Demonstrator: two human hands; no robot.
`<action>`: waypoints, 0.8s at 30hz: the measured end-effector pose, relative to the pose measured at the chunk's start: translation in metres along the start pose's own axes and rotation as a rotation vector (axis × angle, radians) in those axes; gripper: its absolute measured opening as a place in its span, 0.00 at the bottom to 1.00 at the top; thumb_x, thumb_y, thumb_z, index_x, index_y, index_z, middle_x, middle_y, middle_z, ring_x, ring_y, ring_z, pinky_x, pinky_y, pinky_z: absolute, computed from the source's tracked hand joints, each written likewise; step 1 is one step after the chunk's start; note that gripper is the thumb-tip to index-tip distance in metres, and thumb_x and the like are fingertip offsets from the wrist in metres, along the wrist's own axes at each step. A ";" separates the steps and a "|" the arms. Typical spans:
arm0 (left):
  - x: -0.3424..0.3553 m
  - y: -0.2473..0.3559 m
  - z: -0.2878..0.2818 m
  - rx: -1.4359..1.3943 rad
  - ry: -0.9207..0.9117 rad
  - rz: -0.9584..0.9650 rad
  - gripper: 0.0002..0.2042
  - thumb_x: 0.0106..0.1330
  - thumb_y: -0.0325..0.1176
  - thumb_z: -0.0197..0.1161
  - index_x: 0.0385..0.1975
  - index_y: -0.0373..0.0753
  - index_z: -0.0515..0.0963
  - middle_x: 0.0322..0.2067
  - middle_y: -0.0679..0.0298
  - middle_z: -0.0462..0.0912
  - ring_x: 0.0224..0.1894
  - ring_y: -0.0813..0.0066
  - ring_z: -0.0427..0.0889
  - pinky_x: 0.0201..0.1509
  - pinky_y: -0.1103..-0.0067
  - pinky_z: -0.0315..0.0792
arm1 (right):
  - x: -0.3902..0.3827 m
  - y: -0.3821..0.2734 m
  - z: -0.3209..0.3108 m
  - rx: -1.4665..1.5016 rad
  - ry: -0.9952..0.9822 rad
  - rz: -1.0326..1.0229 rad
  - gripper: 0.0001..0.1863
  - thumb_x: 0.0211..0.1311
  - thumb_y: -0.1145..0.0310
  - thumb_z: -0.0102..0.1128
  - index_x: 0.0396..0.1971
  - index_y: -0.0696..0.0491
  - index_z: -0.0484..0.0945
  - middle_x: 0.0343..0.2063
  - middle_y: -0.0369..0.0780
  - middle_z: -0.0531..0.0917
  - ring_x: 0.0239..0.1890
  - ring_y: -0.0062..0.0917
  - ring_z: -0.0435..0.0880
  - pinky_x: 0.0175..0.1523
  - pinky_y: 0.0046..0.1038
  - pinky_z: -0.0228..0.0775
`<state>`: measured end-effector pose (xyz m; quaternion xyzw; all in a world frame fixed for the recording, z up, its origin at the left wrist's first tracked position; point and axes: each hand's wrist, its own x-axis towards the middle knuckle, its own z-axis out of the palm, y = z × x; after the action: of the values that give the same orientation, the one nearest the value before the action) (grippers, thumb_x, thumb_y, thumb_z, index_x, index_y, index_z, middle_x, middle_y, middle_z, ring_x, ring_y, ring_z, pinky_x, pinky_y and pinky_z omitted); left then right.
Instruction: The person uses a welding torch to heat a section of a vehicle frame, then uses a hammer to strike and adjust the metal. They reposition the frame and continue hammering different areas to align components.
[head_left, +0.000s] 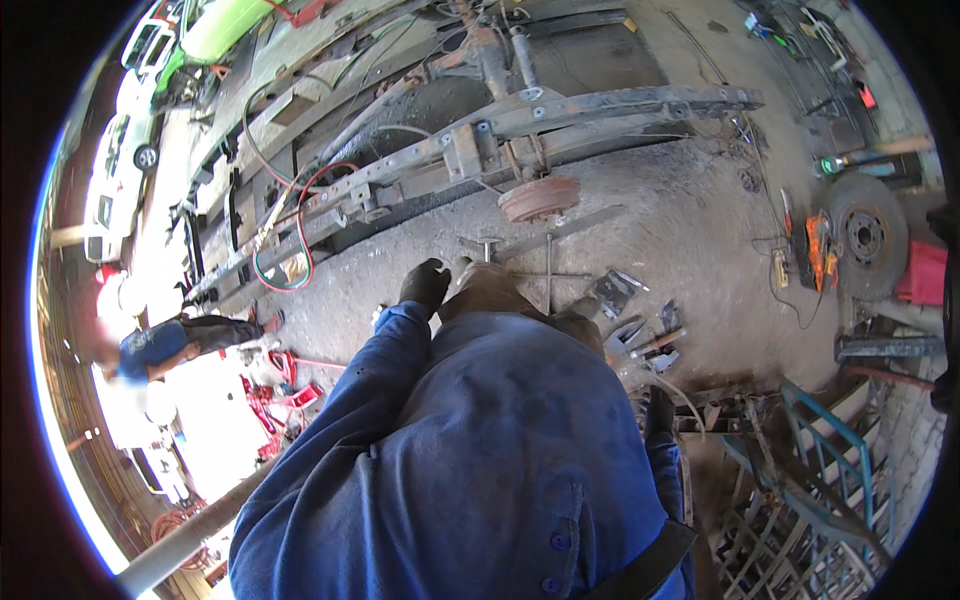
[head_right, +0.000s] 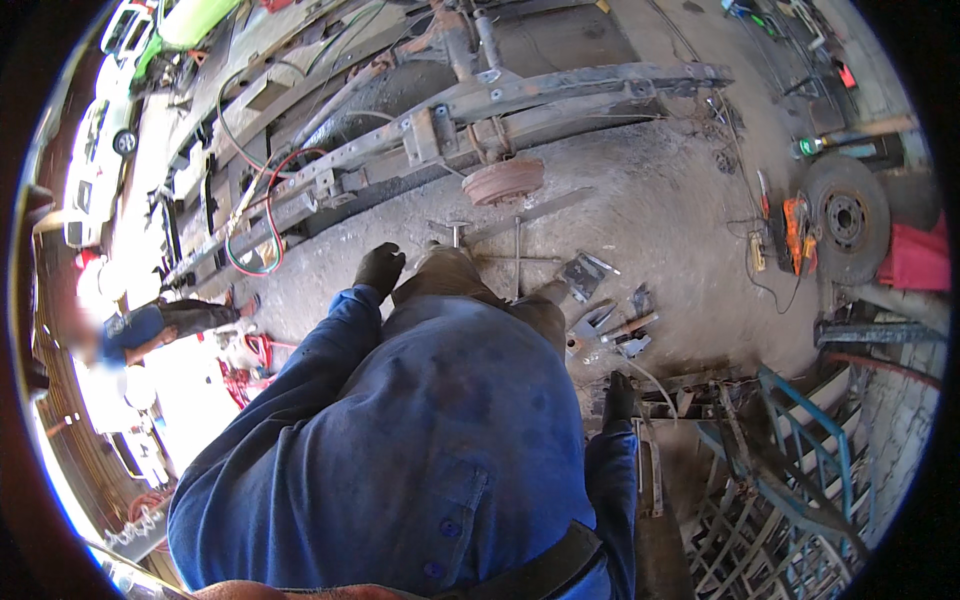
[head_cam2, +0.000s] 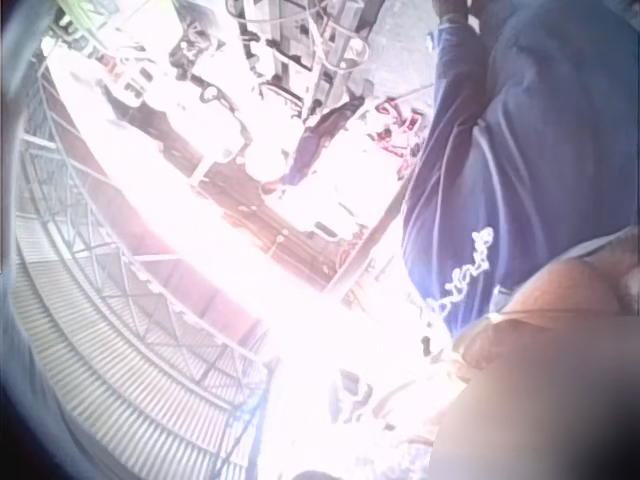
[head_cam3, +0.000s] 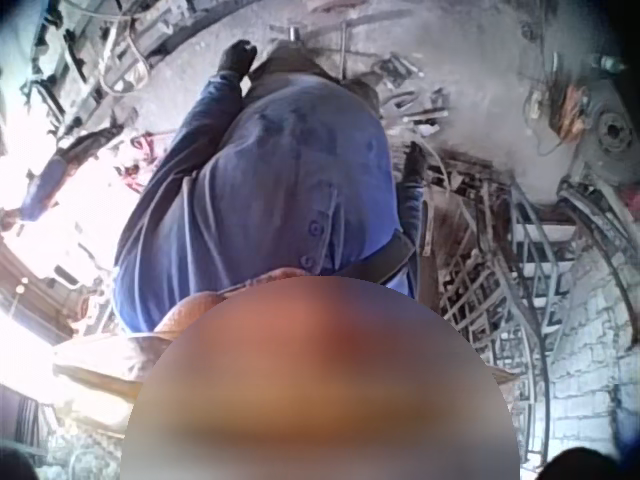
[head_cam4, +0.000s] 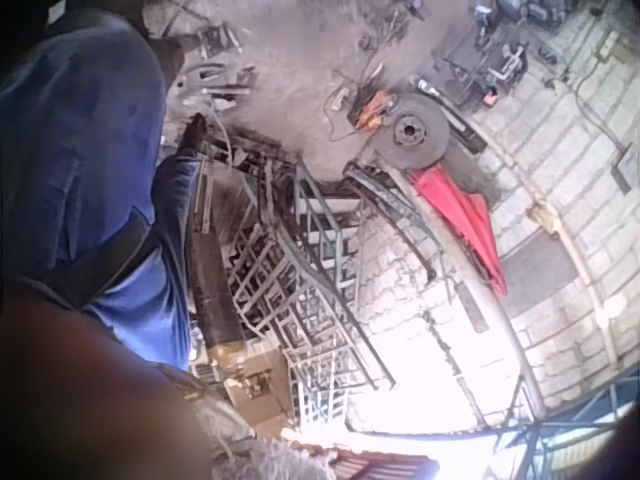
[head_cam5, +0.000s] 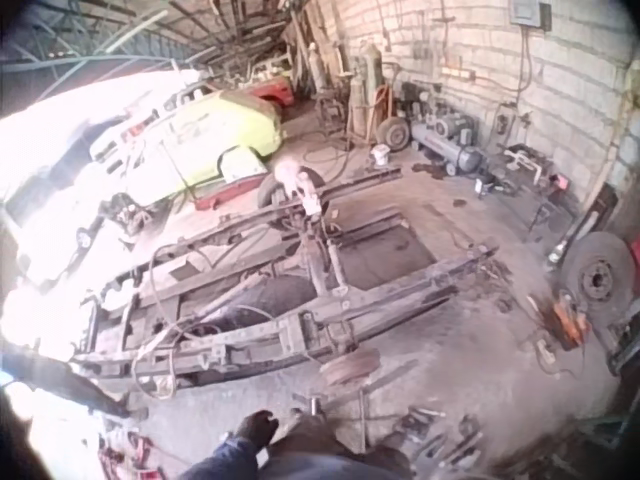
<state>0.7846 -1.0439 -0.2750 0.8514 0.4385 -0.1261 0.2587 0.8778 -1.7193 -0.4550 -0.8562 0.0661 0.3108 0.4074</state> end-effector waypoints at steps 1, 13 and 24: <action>-0.003 -0.015 -0.002 -0.005 0.043 -0.060 0.22 0.71 0.46 0.65 0.54 0.35 0.84 0.48 0.44 0.90 0.53 0.46 0.89 0.59 0.59 0.81 | 0.007 0.005 -0.003 -0.127 -0.033 -0.078 0.18 0.78 0.61 0.57 0.54 0.59 0.84 0.49 0.44 0.88 0.43 0.32 0.89 0.47 0.35 0.83; 0.104 -0.166 -0.088 -0.186 0.404 -0.055 0.21 0.58 0.22 0.63 0.54 0.31 0.80 0.55 0.42 0.80 0.53 0.48 0.83 0.61 0.61 0.78 | 0.072 -0.178 0.068 -0.551 0.110 -0.493 0.19 0.59 0.80 0.64 0.51 0.55 0.83 0.46 0.50 0.88 0.47 0.48 0.88 0.50 0.43 0.81; 0.297 -0.224 -0.203 -0.281 0.238 0.320 0.18 0.65 0.23 0.57 0.55 0.31 0.81 0.61 0.40 0.80 0.64 0.40 0.79 0.71 0.60 0.73 | 0.048 -0.502 0.359 -0.627 -0.025 -0.411 0.18 0.79 0.59 0.56 0.61 0.50 0.80 0.64 0.54 0.78 0.68 0.48 0.75 0.71 0.46 0.70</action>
<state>0.7732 -0.6221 -0.3107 0.8744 0.3388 0.0801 0.3379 0.9281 -1.1164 -0.3236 -0.9309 -0.2106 0.2383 0.1799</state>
